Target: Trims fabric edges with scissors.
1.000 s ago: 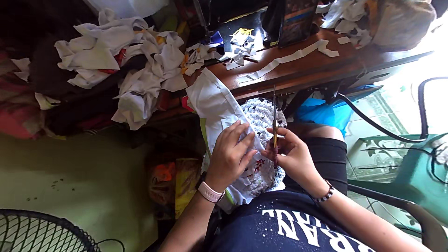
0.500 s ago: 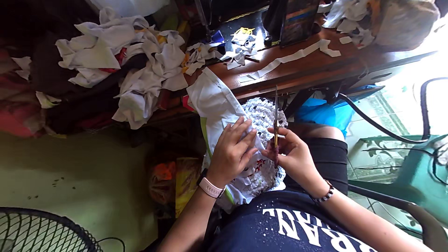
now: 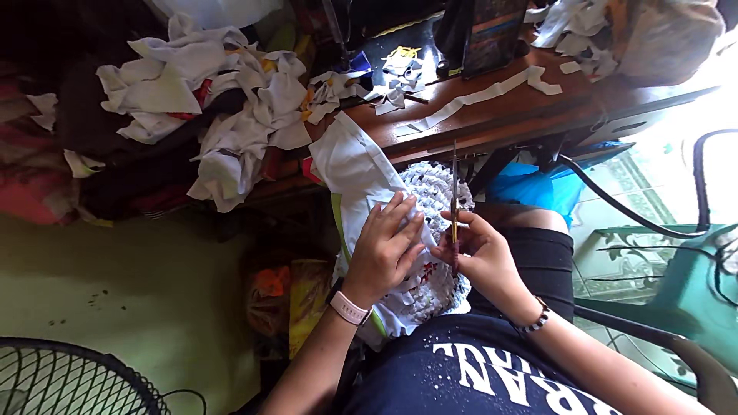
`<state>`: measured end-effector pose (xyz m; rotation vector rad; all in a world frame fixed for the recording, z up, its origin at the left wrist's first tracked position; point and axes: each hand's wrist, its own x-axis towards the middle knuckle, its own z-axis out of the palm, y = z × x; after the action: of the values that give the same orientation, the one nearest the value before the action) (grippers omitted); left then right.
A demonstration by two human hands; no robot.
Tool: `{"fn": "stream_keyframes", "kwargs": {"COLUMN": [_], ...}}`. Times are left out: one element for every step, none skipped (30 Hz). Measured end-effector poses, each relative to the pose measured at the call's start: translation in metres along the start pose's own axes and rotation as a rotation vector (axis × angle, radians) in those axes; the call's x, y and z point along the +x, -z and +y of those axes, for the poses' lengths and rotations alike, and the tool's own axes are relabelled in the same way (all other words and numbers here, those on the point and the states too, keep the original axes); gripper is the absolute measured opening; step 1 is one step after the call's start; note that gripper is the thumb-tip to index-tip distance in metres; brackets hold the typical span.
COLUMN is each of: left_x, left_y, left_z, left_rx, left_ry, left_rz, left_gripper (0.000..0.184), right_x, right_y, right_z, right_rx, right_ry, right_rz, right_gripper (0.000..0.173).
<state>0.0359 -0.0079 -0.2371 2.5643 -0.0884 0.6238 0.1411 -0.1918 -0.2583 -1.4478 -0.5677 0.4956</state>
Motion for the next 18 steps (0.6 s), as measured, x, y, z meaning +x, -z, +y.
{"fn": "stream_keyframes", "kwargs": {"left_x": [-0.0001,-0.0002,-0.0002,-0.0003,-0.0002,-0.0001,0.0,0.0001,0.0001,0.0001,0.0001,0.0,-0.0001,-0.0001,-0.0002,-0.0002,-0.0001,-0.0001], "left_y": [-0.0002,-0.0004,-0.0005,-0.0005,-0.0004,-0.0002,-0.0001,0.0,0.0001,0.0001,0.0,0.0,-0.0001,-0.0002,-0.0002,-0.0002,-0.0002,-0.0002], "left_z": [0.0001,0.0,0.0,-0.0002,-0.0003,-0.0004,-0.0004,-0.0004,-0.0006,-0.0007,-0.0006,-0.0005,-0.0005,-0.0004,-0.0004,-0.0004,-0.0003,-0.0001], "left_rx": [-0.001,-0.001,0.001,0.005,0.006,0.006,0.005,0.003,0.002,0.001,0.002,0.003,0.002,0.001,0.0,-0.001,-0.002,-0.004], "left_ry": [0.0,0.002,0.002,0.002,0.001,0.0,0.0,0.002,0.004,0.004,0.004,0.003,0.004,0.005,0.006,0.007,0.007,0.008], "left_rz": [0.0,-0.001,-0.002,-0.005,-0.009,-0.011,-0.013,-0.014,-0.016,-0.016,-0.016,-0.017,-0.017,-0.016,-0.015,-0.014,-0.014,-0.014], "left_gripper": [0.037,0.037,0.037,0.037,0.037,0.037,0.037,0.038,0.038,0.038,0.038,0.038,0.038,0.038,0.038,0.038,0.037,0.037], "right_x": [0.0,-0.0001,-0.0002,-0.0002,-0.0002,-0.0001,0.0,-0.0001,-0.0001,-0.0002,-0.0004,-0.0006,-0.0006,-0.0006,-0.0006,-0.0005,-0.0005,-0.0006], "right_y": [0.0,-0.0001,0.0,-0.0001,-0.0001,0.0,0.0,0.0002,0.0002,0.0001,0.0001,0.0,0.0,-0.0001,-0.0002,-0.0001,-0.0003,-0.0005], "right_z": [0.0,-0.0002,-0.0004,-0.0004,-0.0002,-0.0001,0.0,0.0,0.0002,0.0003,0.0001,0.0002,0.0003,0.0001,-0.0001,-0.0001,-0.0002,-0.0004], "right_rx": [0.003,0.006,0.007,0.002,-0.001,-0.001,-0.002,-0.002,-0.005,-0.009,-0.012,-0.012,-0.012,-0.009,-0.004,0.001,0.001,-0.003], "right_ry": [0.001,0.001,0.001,0.001,0.003,0.004,0.004,0.003,0.004,0.004,0.003,0.0,-0.002,-0.002,-0.002,0.0,0.002,0.003], "right_rz": [0.0,0.002,0.001,0.002,0.004,0.005,0.004,0.002,0.002,0.003,0.004,0.005,0.007,0.006,0.005,0.002,0.003,0.005], "right_gripper": [0.06,0.06,0.06,0.06,0.06,0.06,0.061,0.061,0.061,0.06,0.06,0.06,0.06,0.06,0.06,0.059,0.059,0.06]}}
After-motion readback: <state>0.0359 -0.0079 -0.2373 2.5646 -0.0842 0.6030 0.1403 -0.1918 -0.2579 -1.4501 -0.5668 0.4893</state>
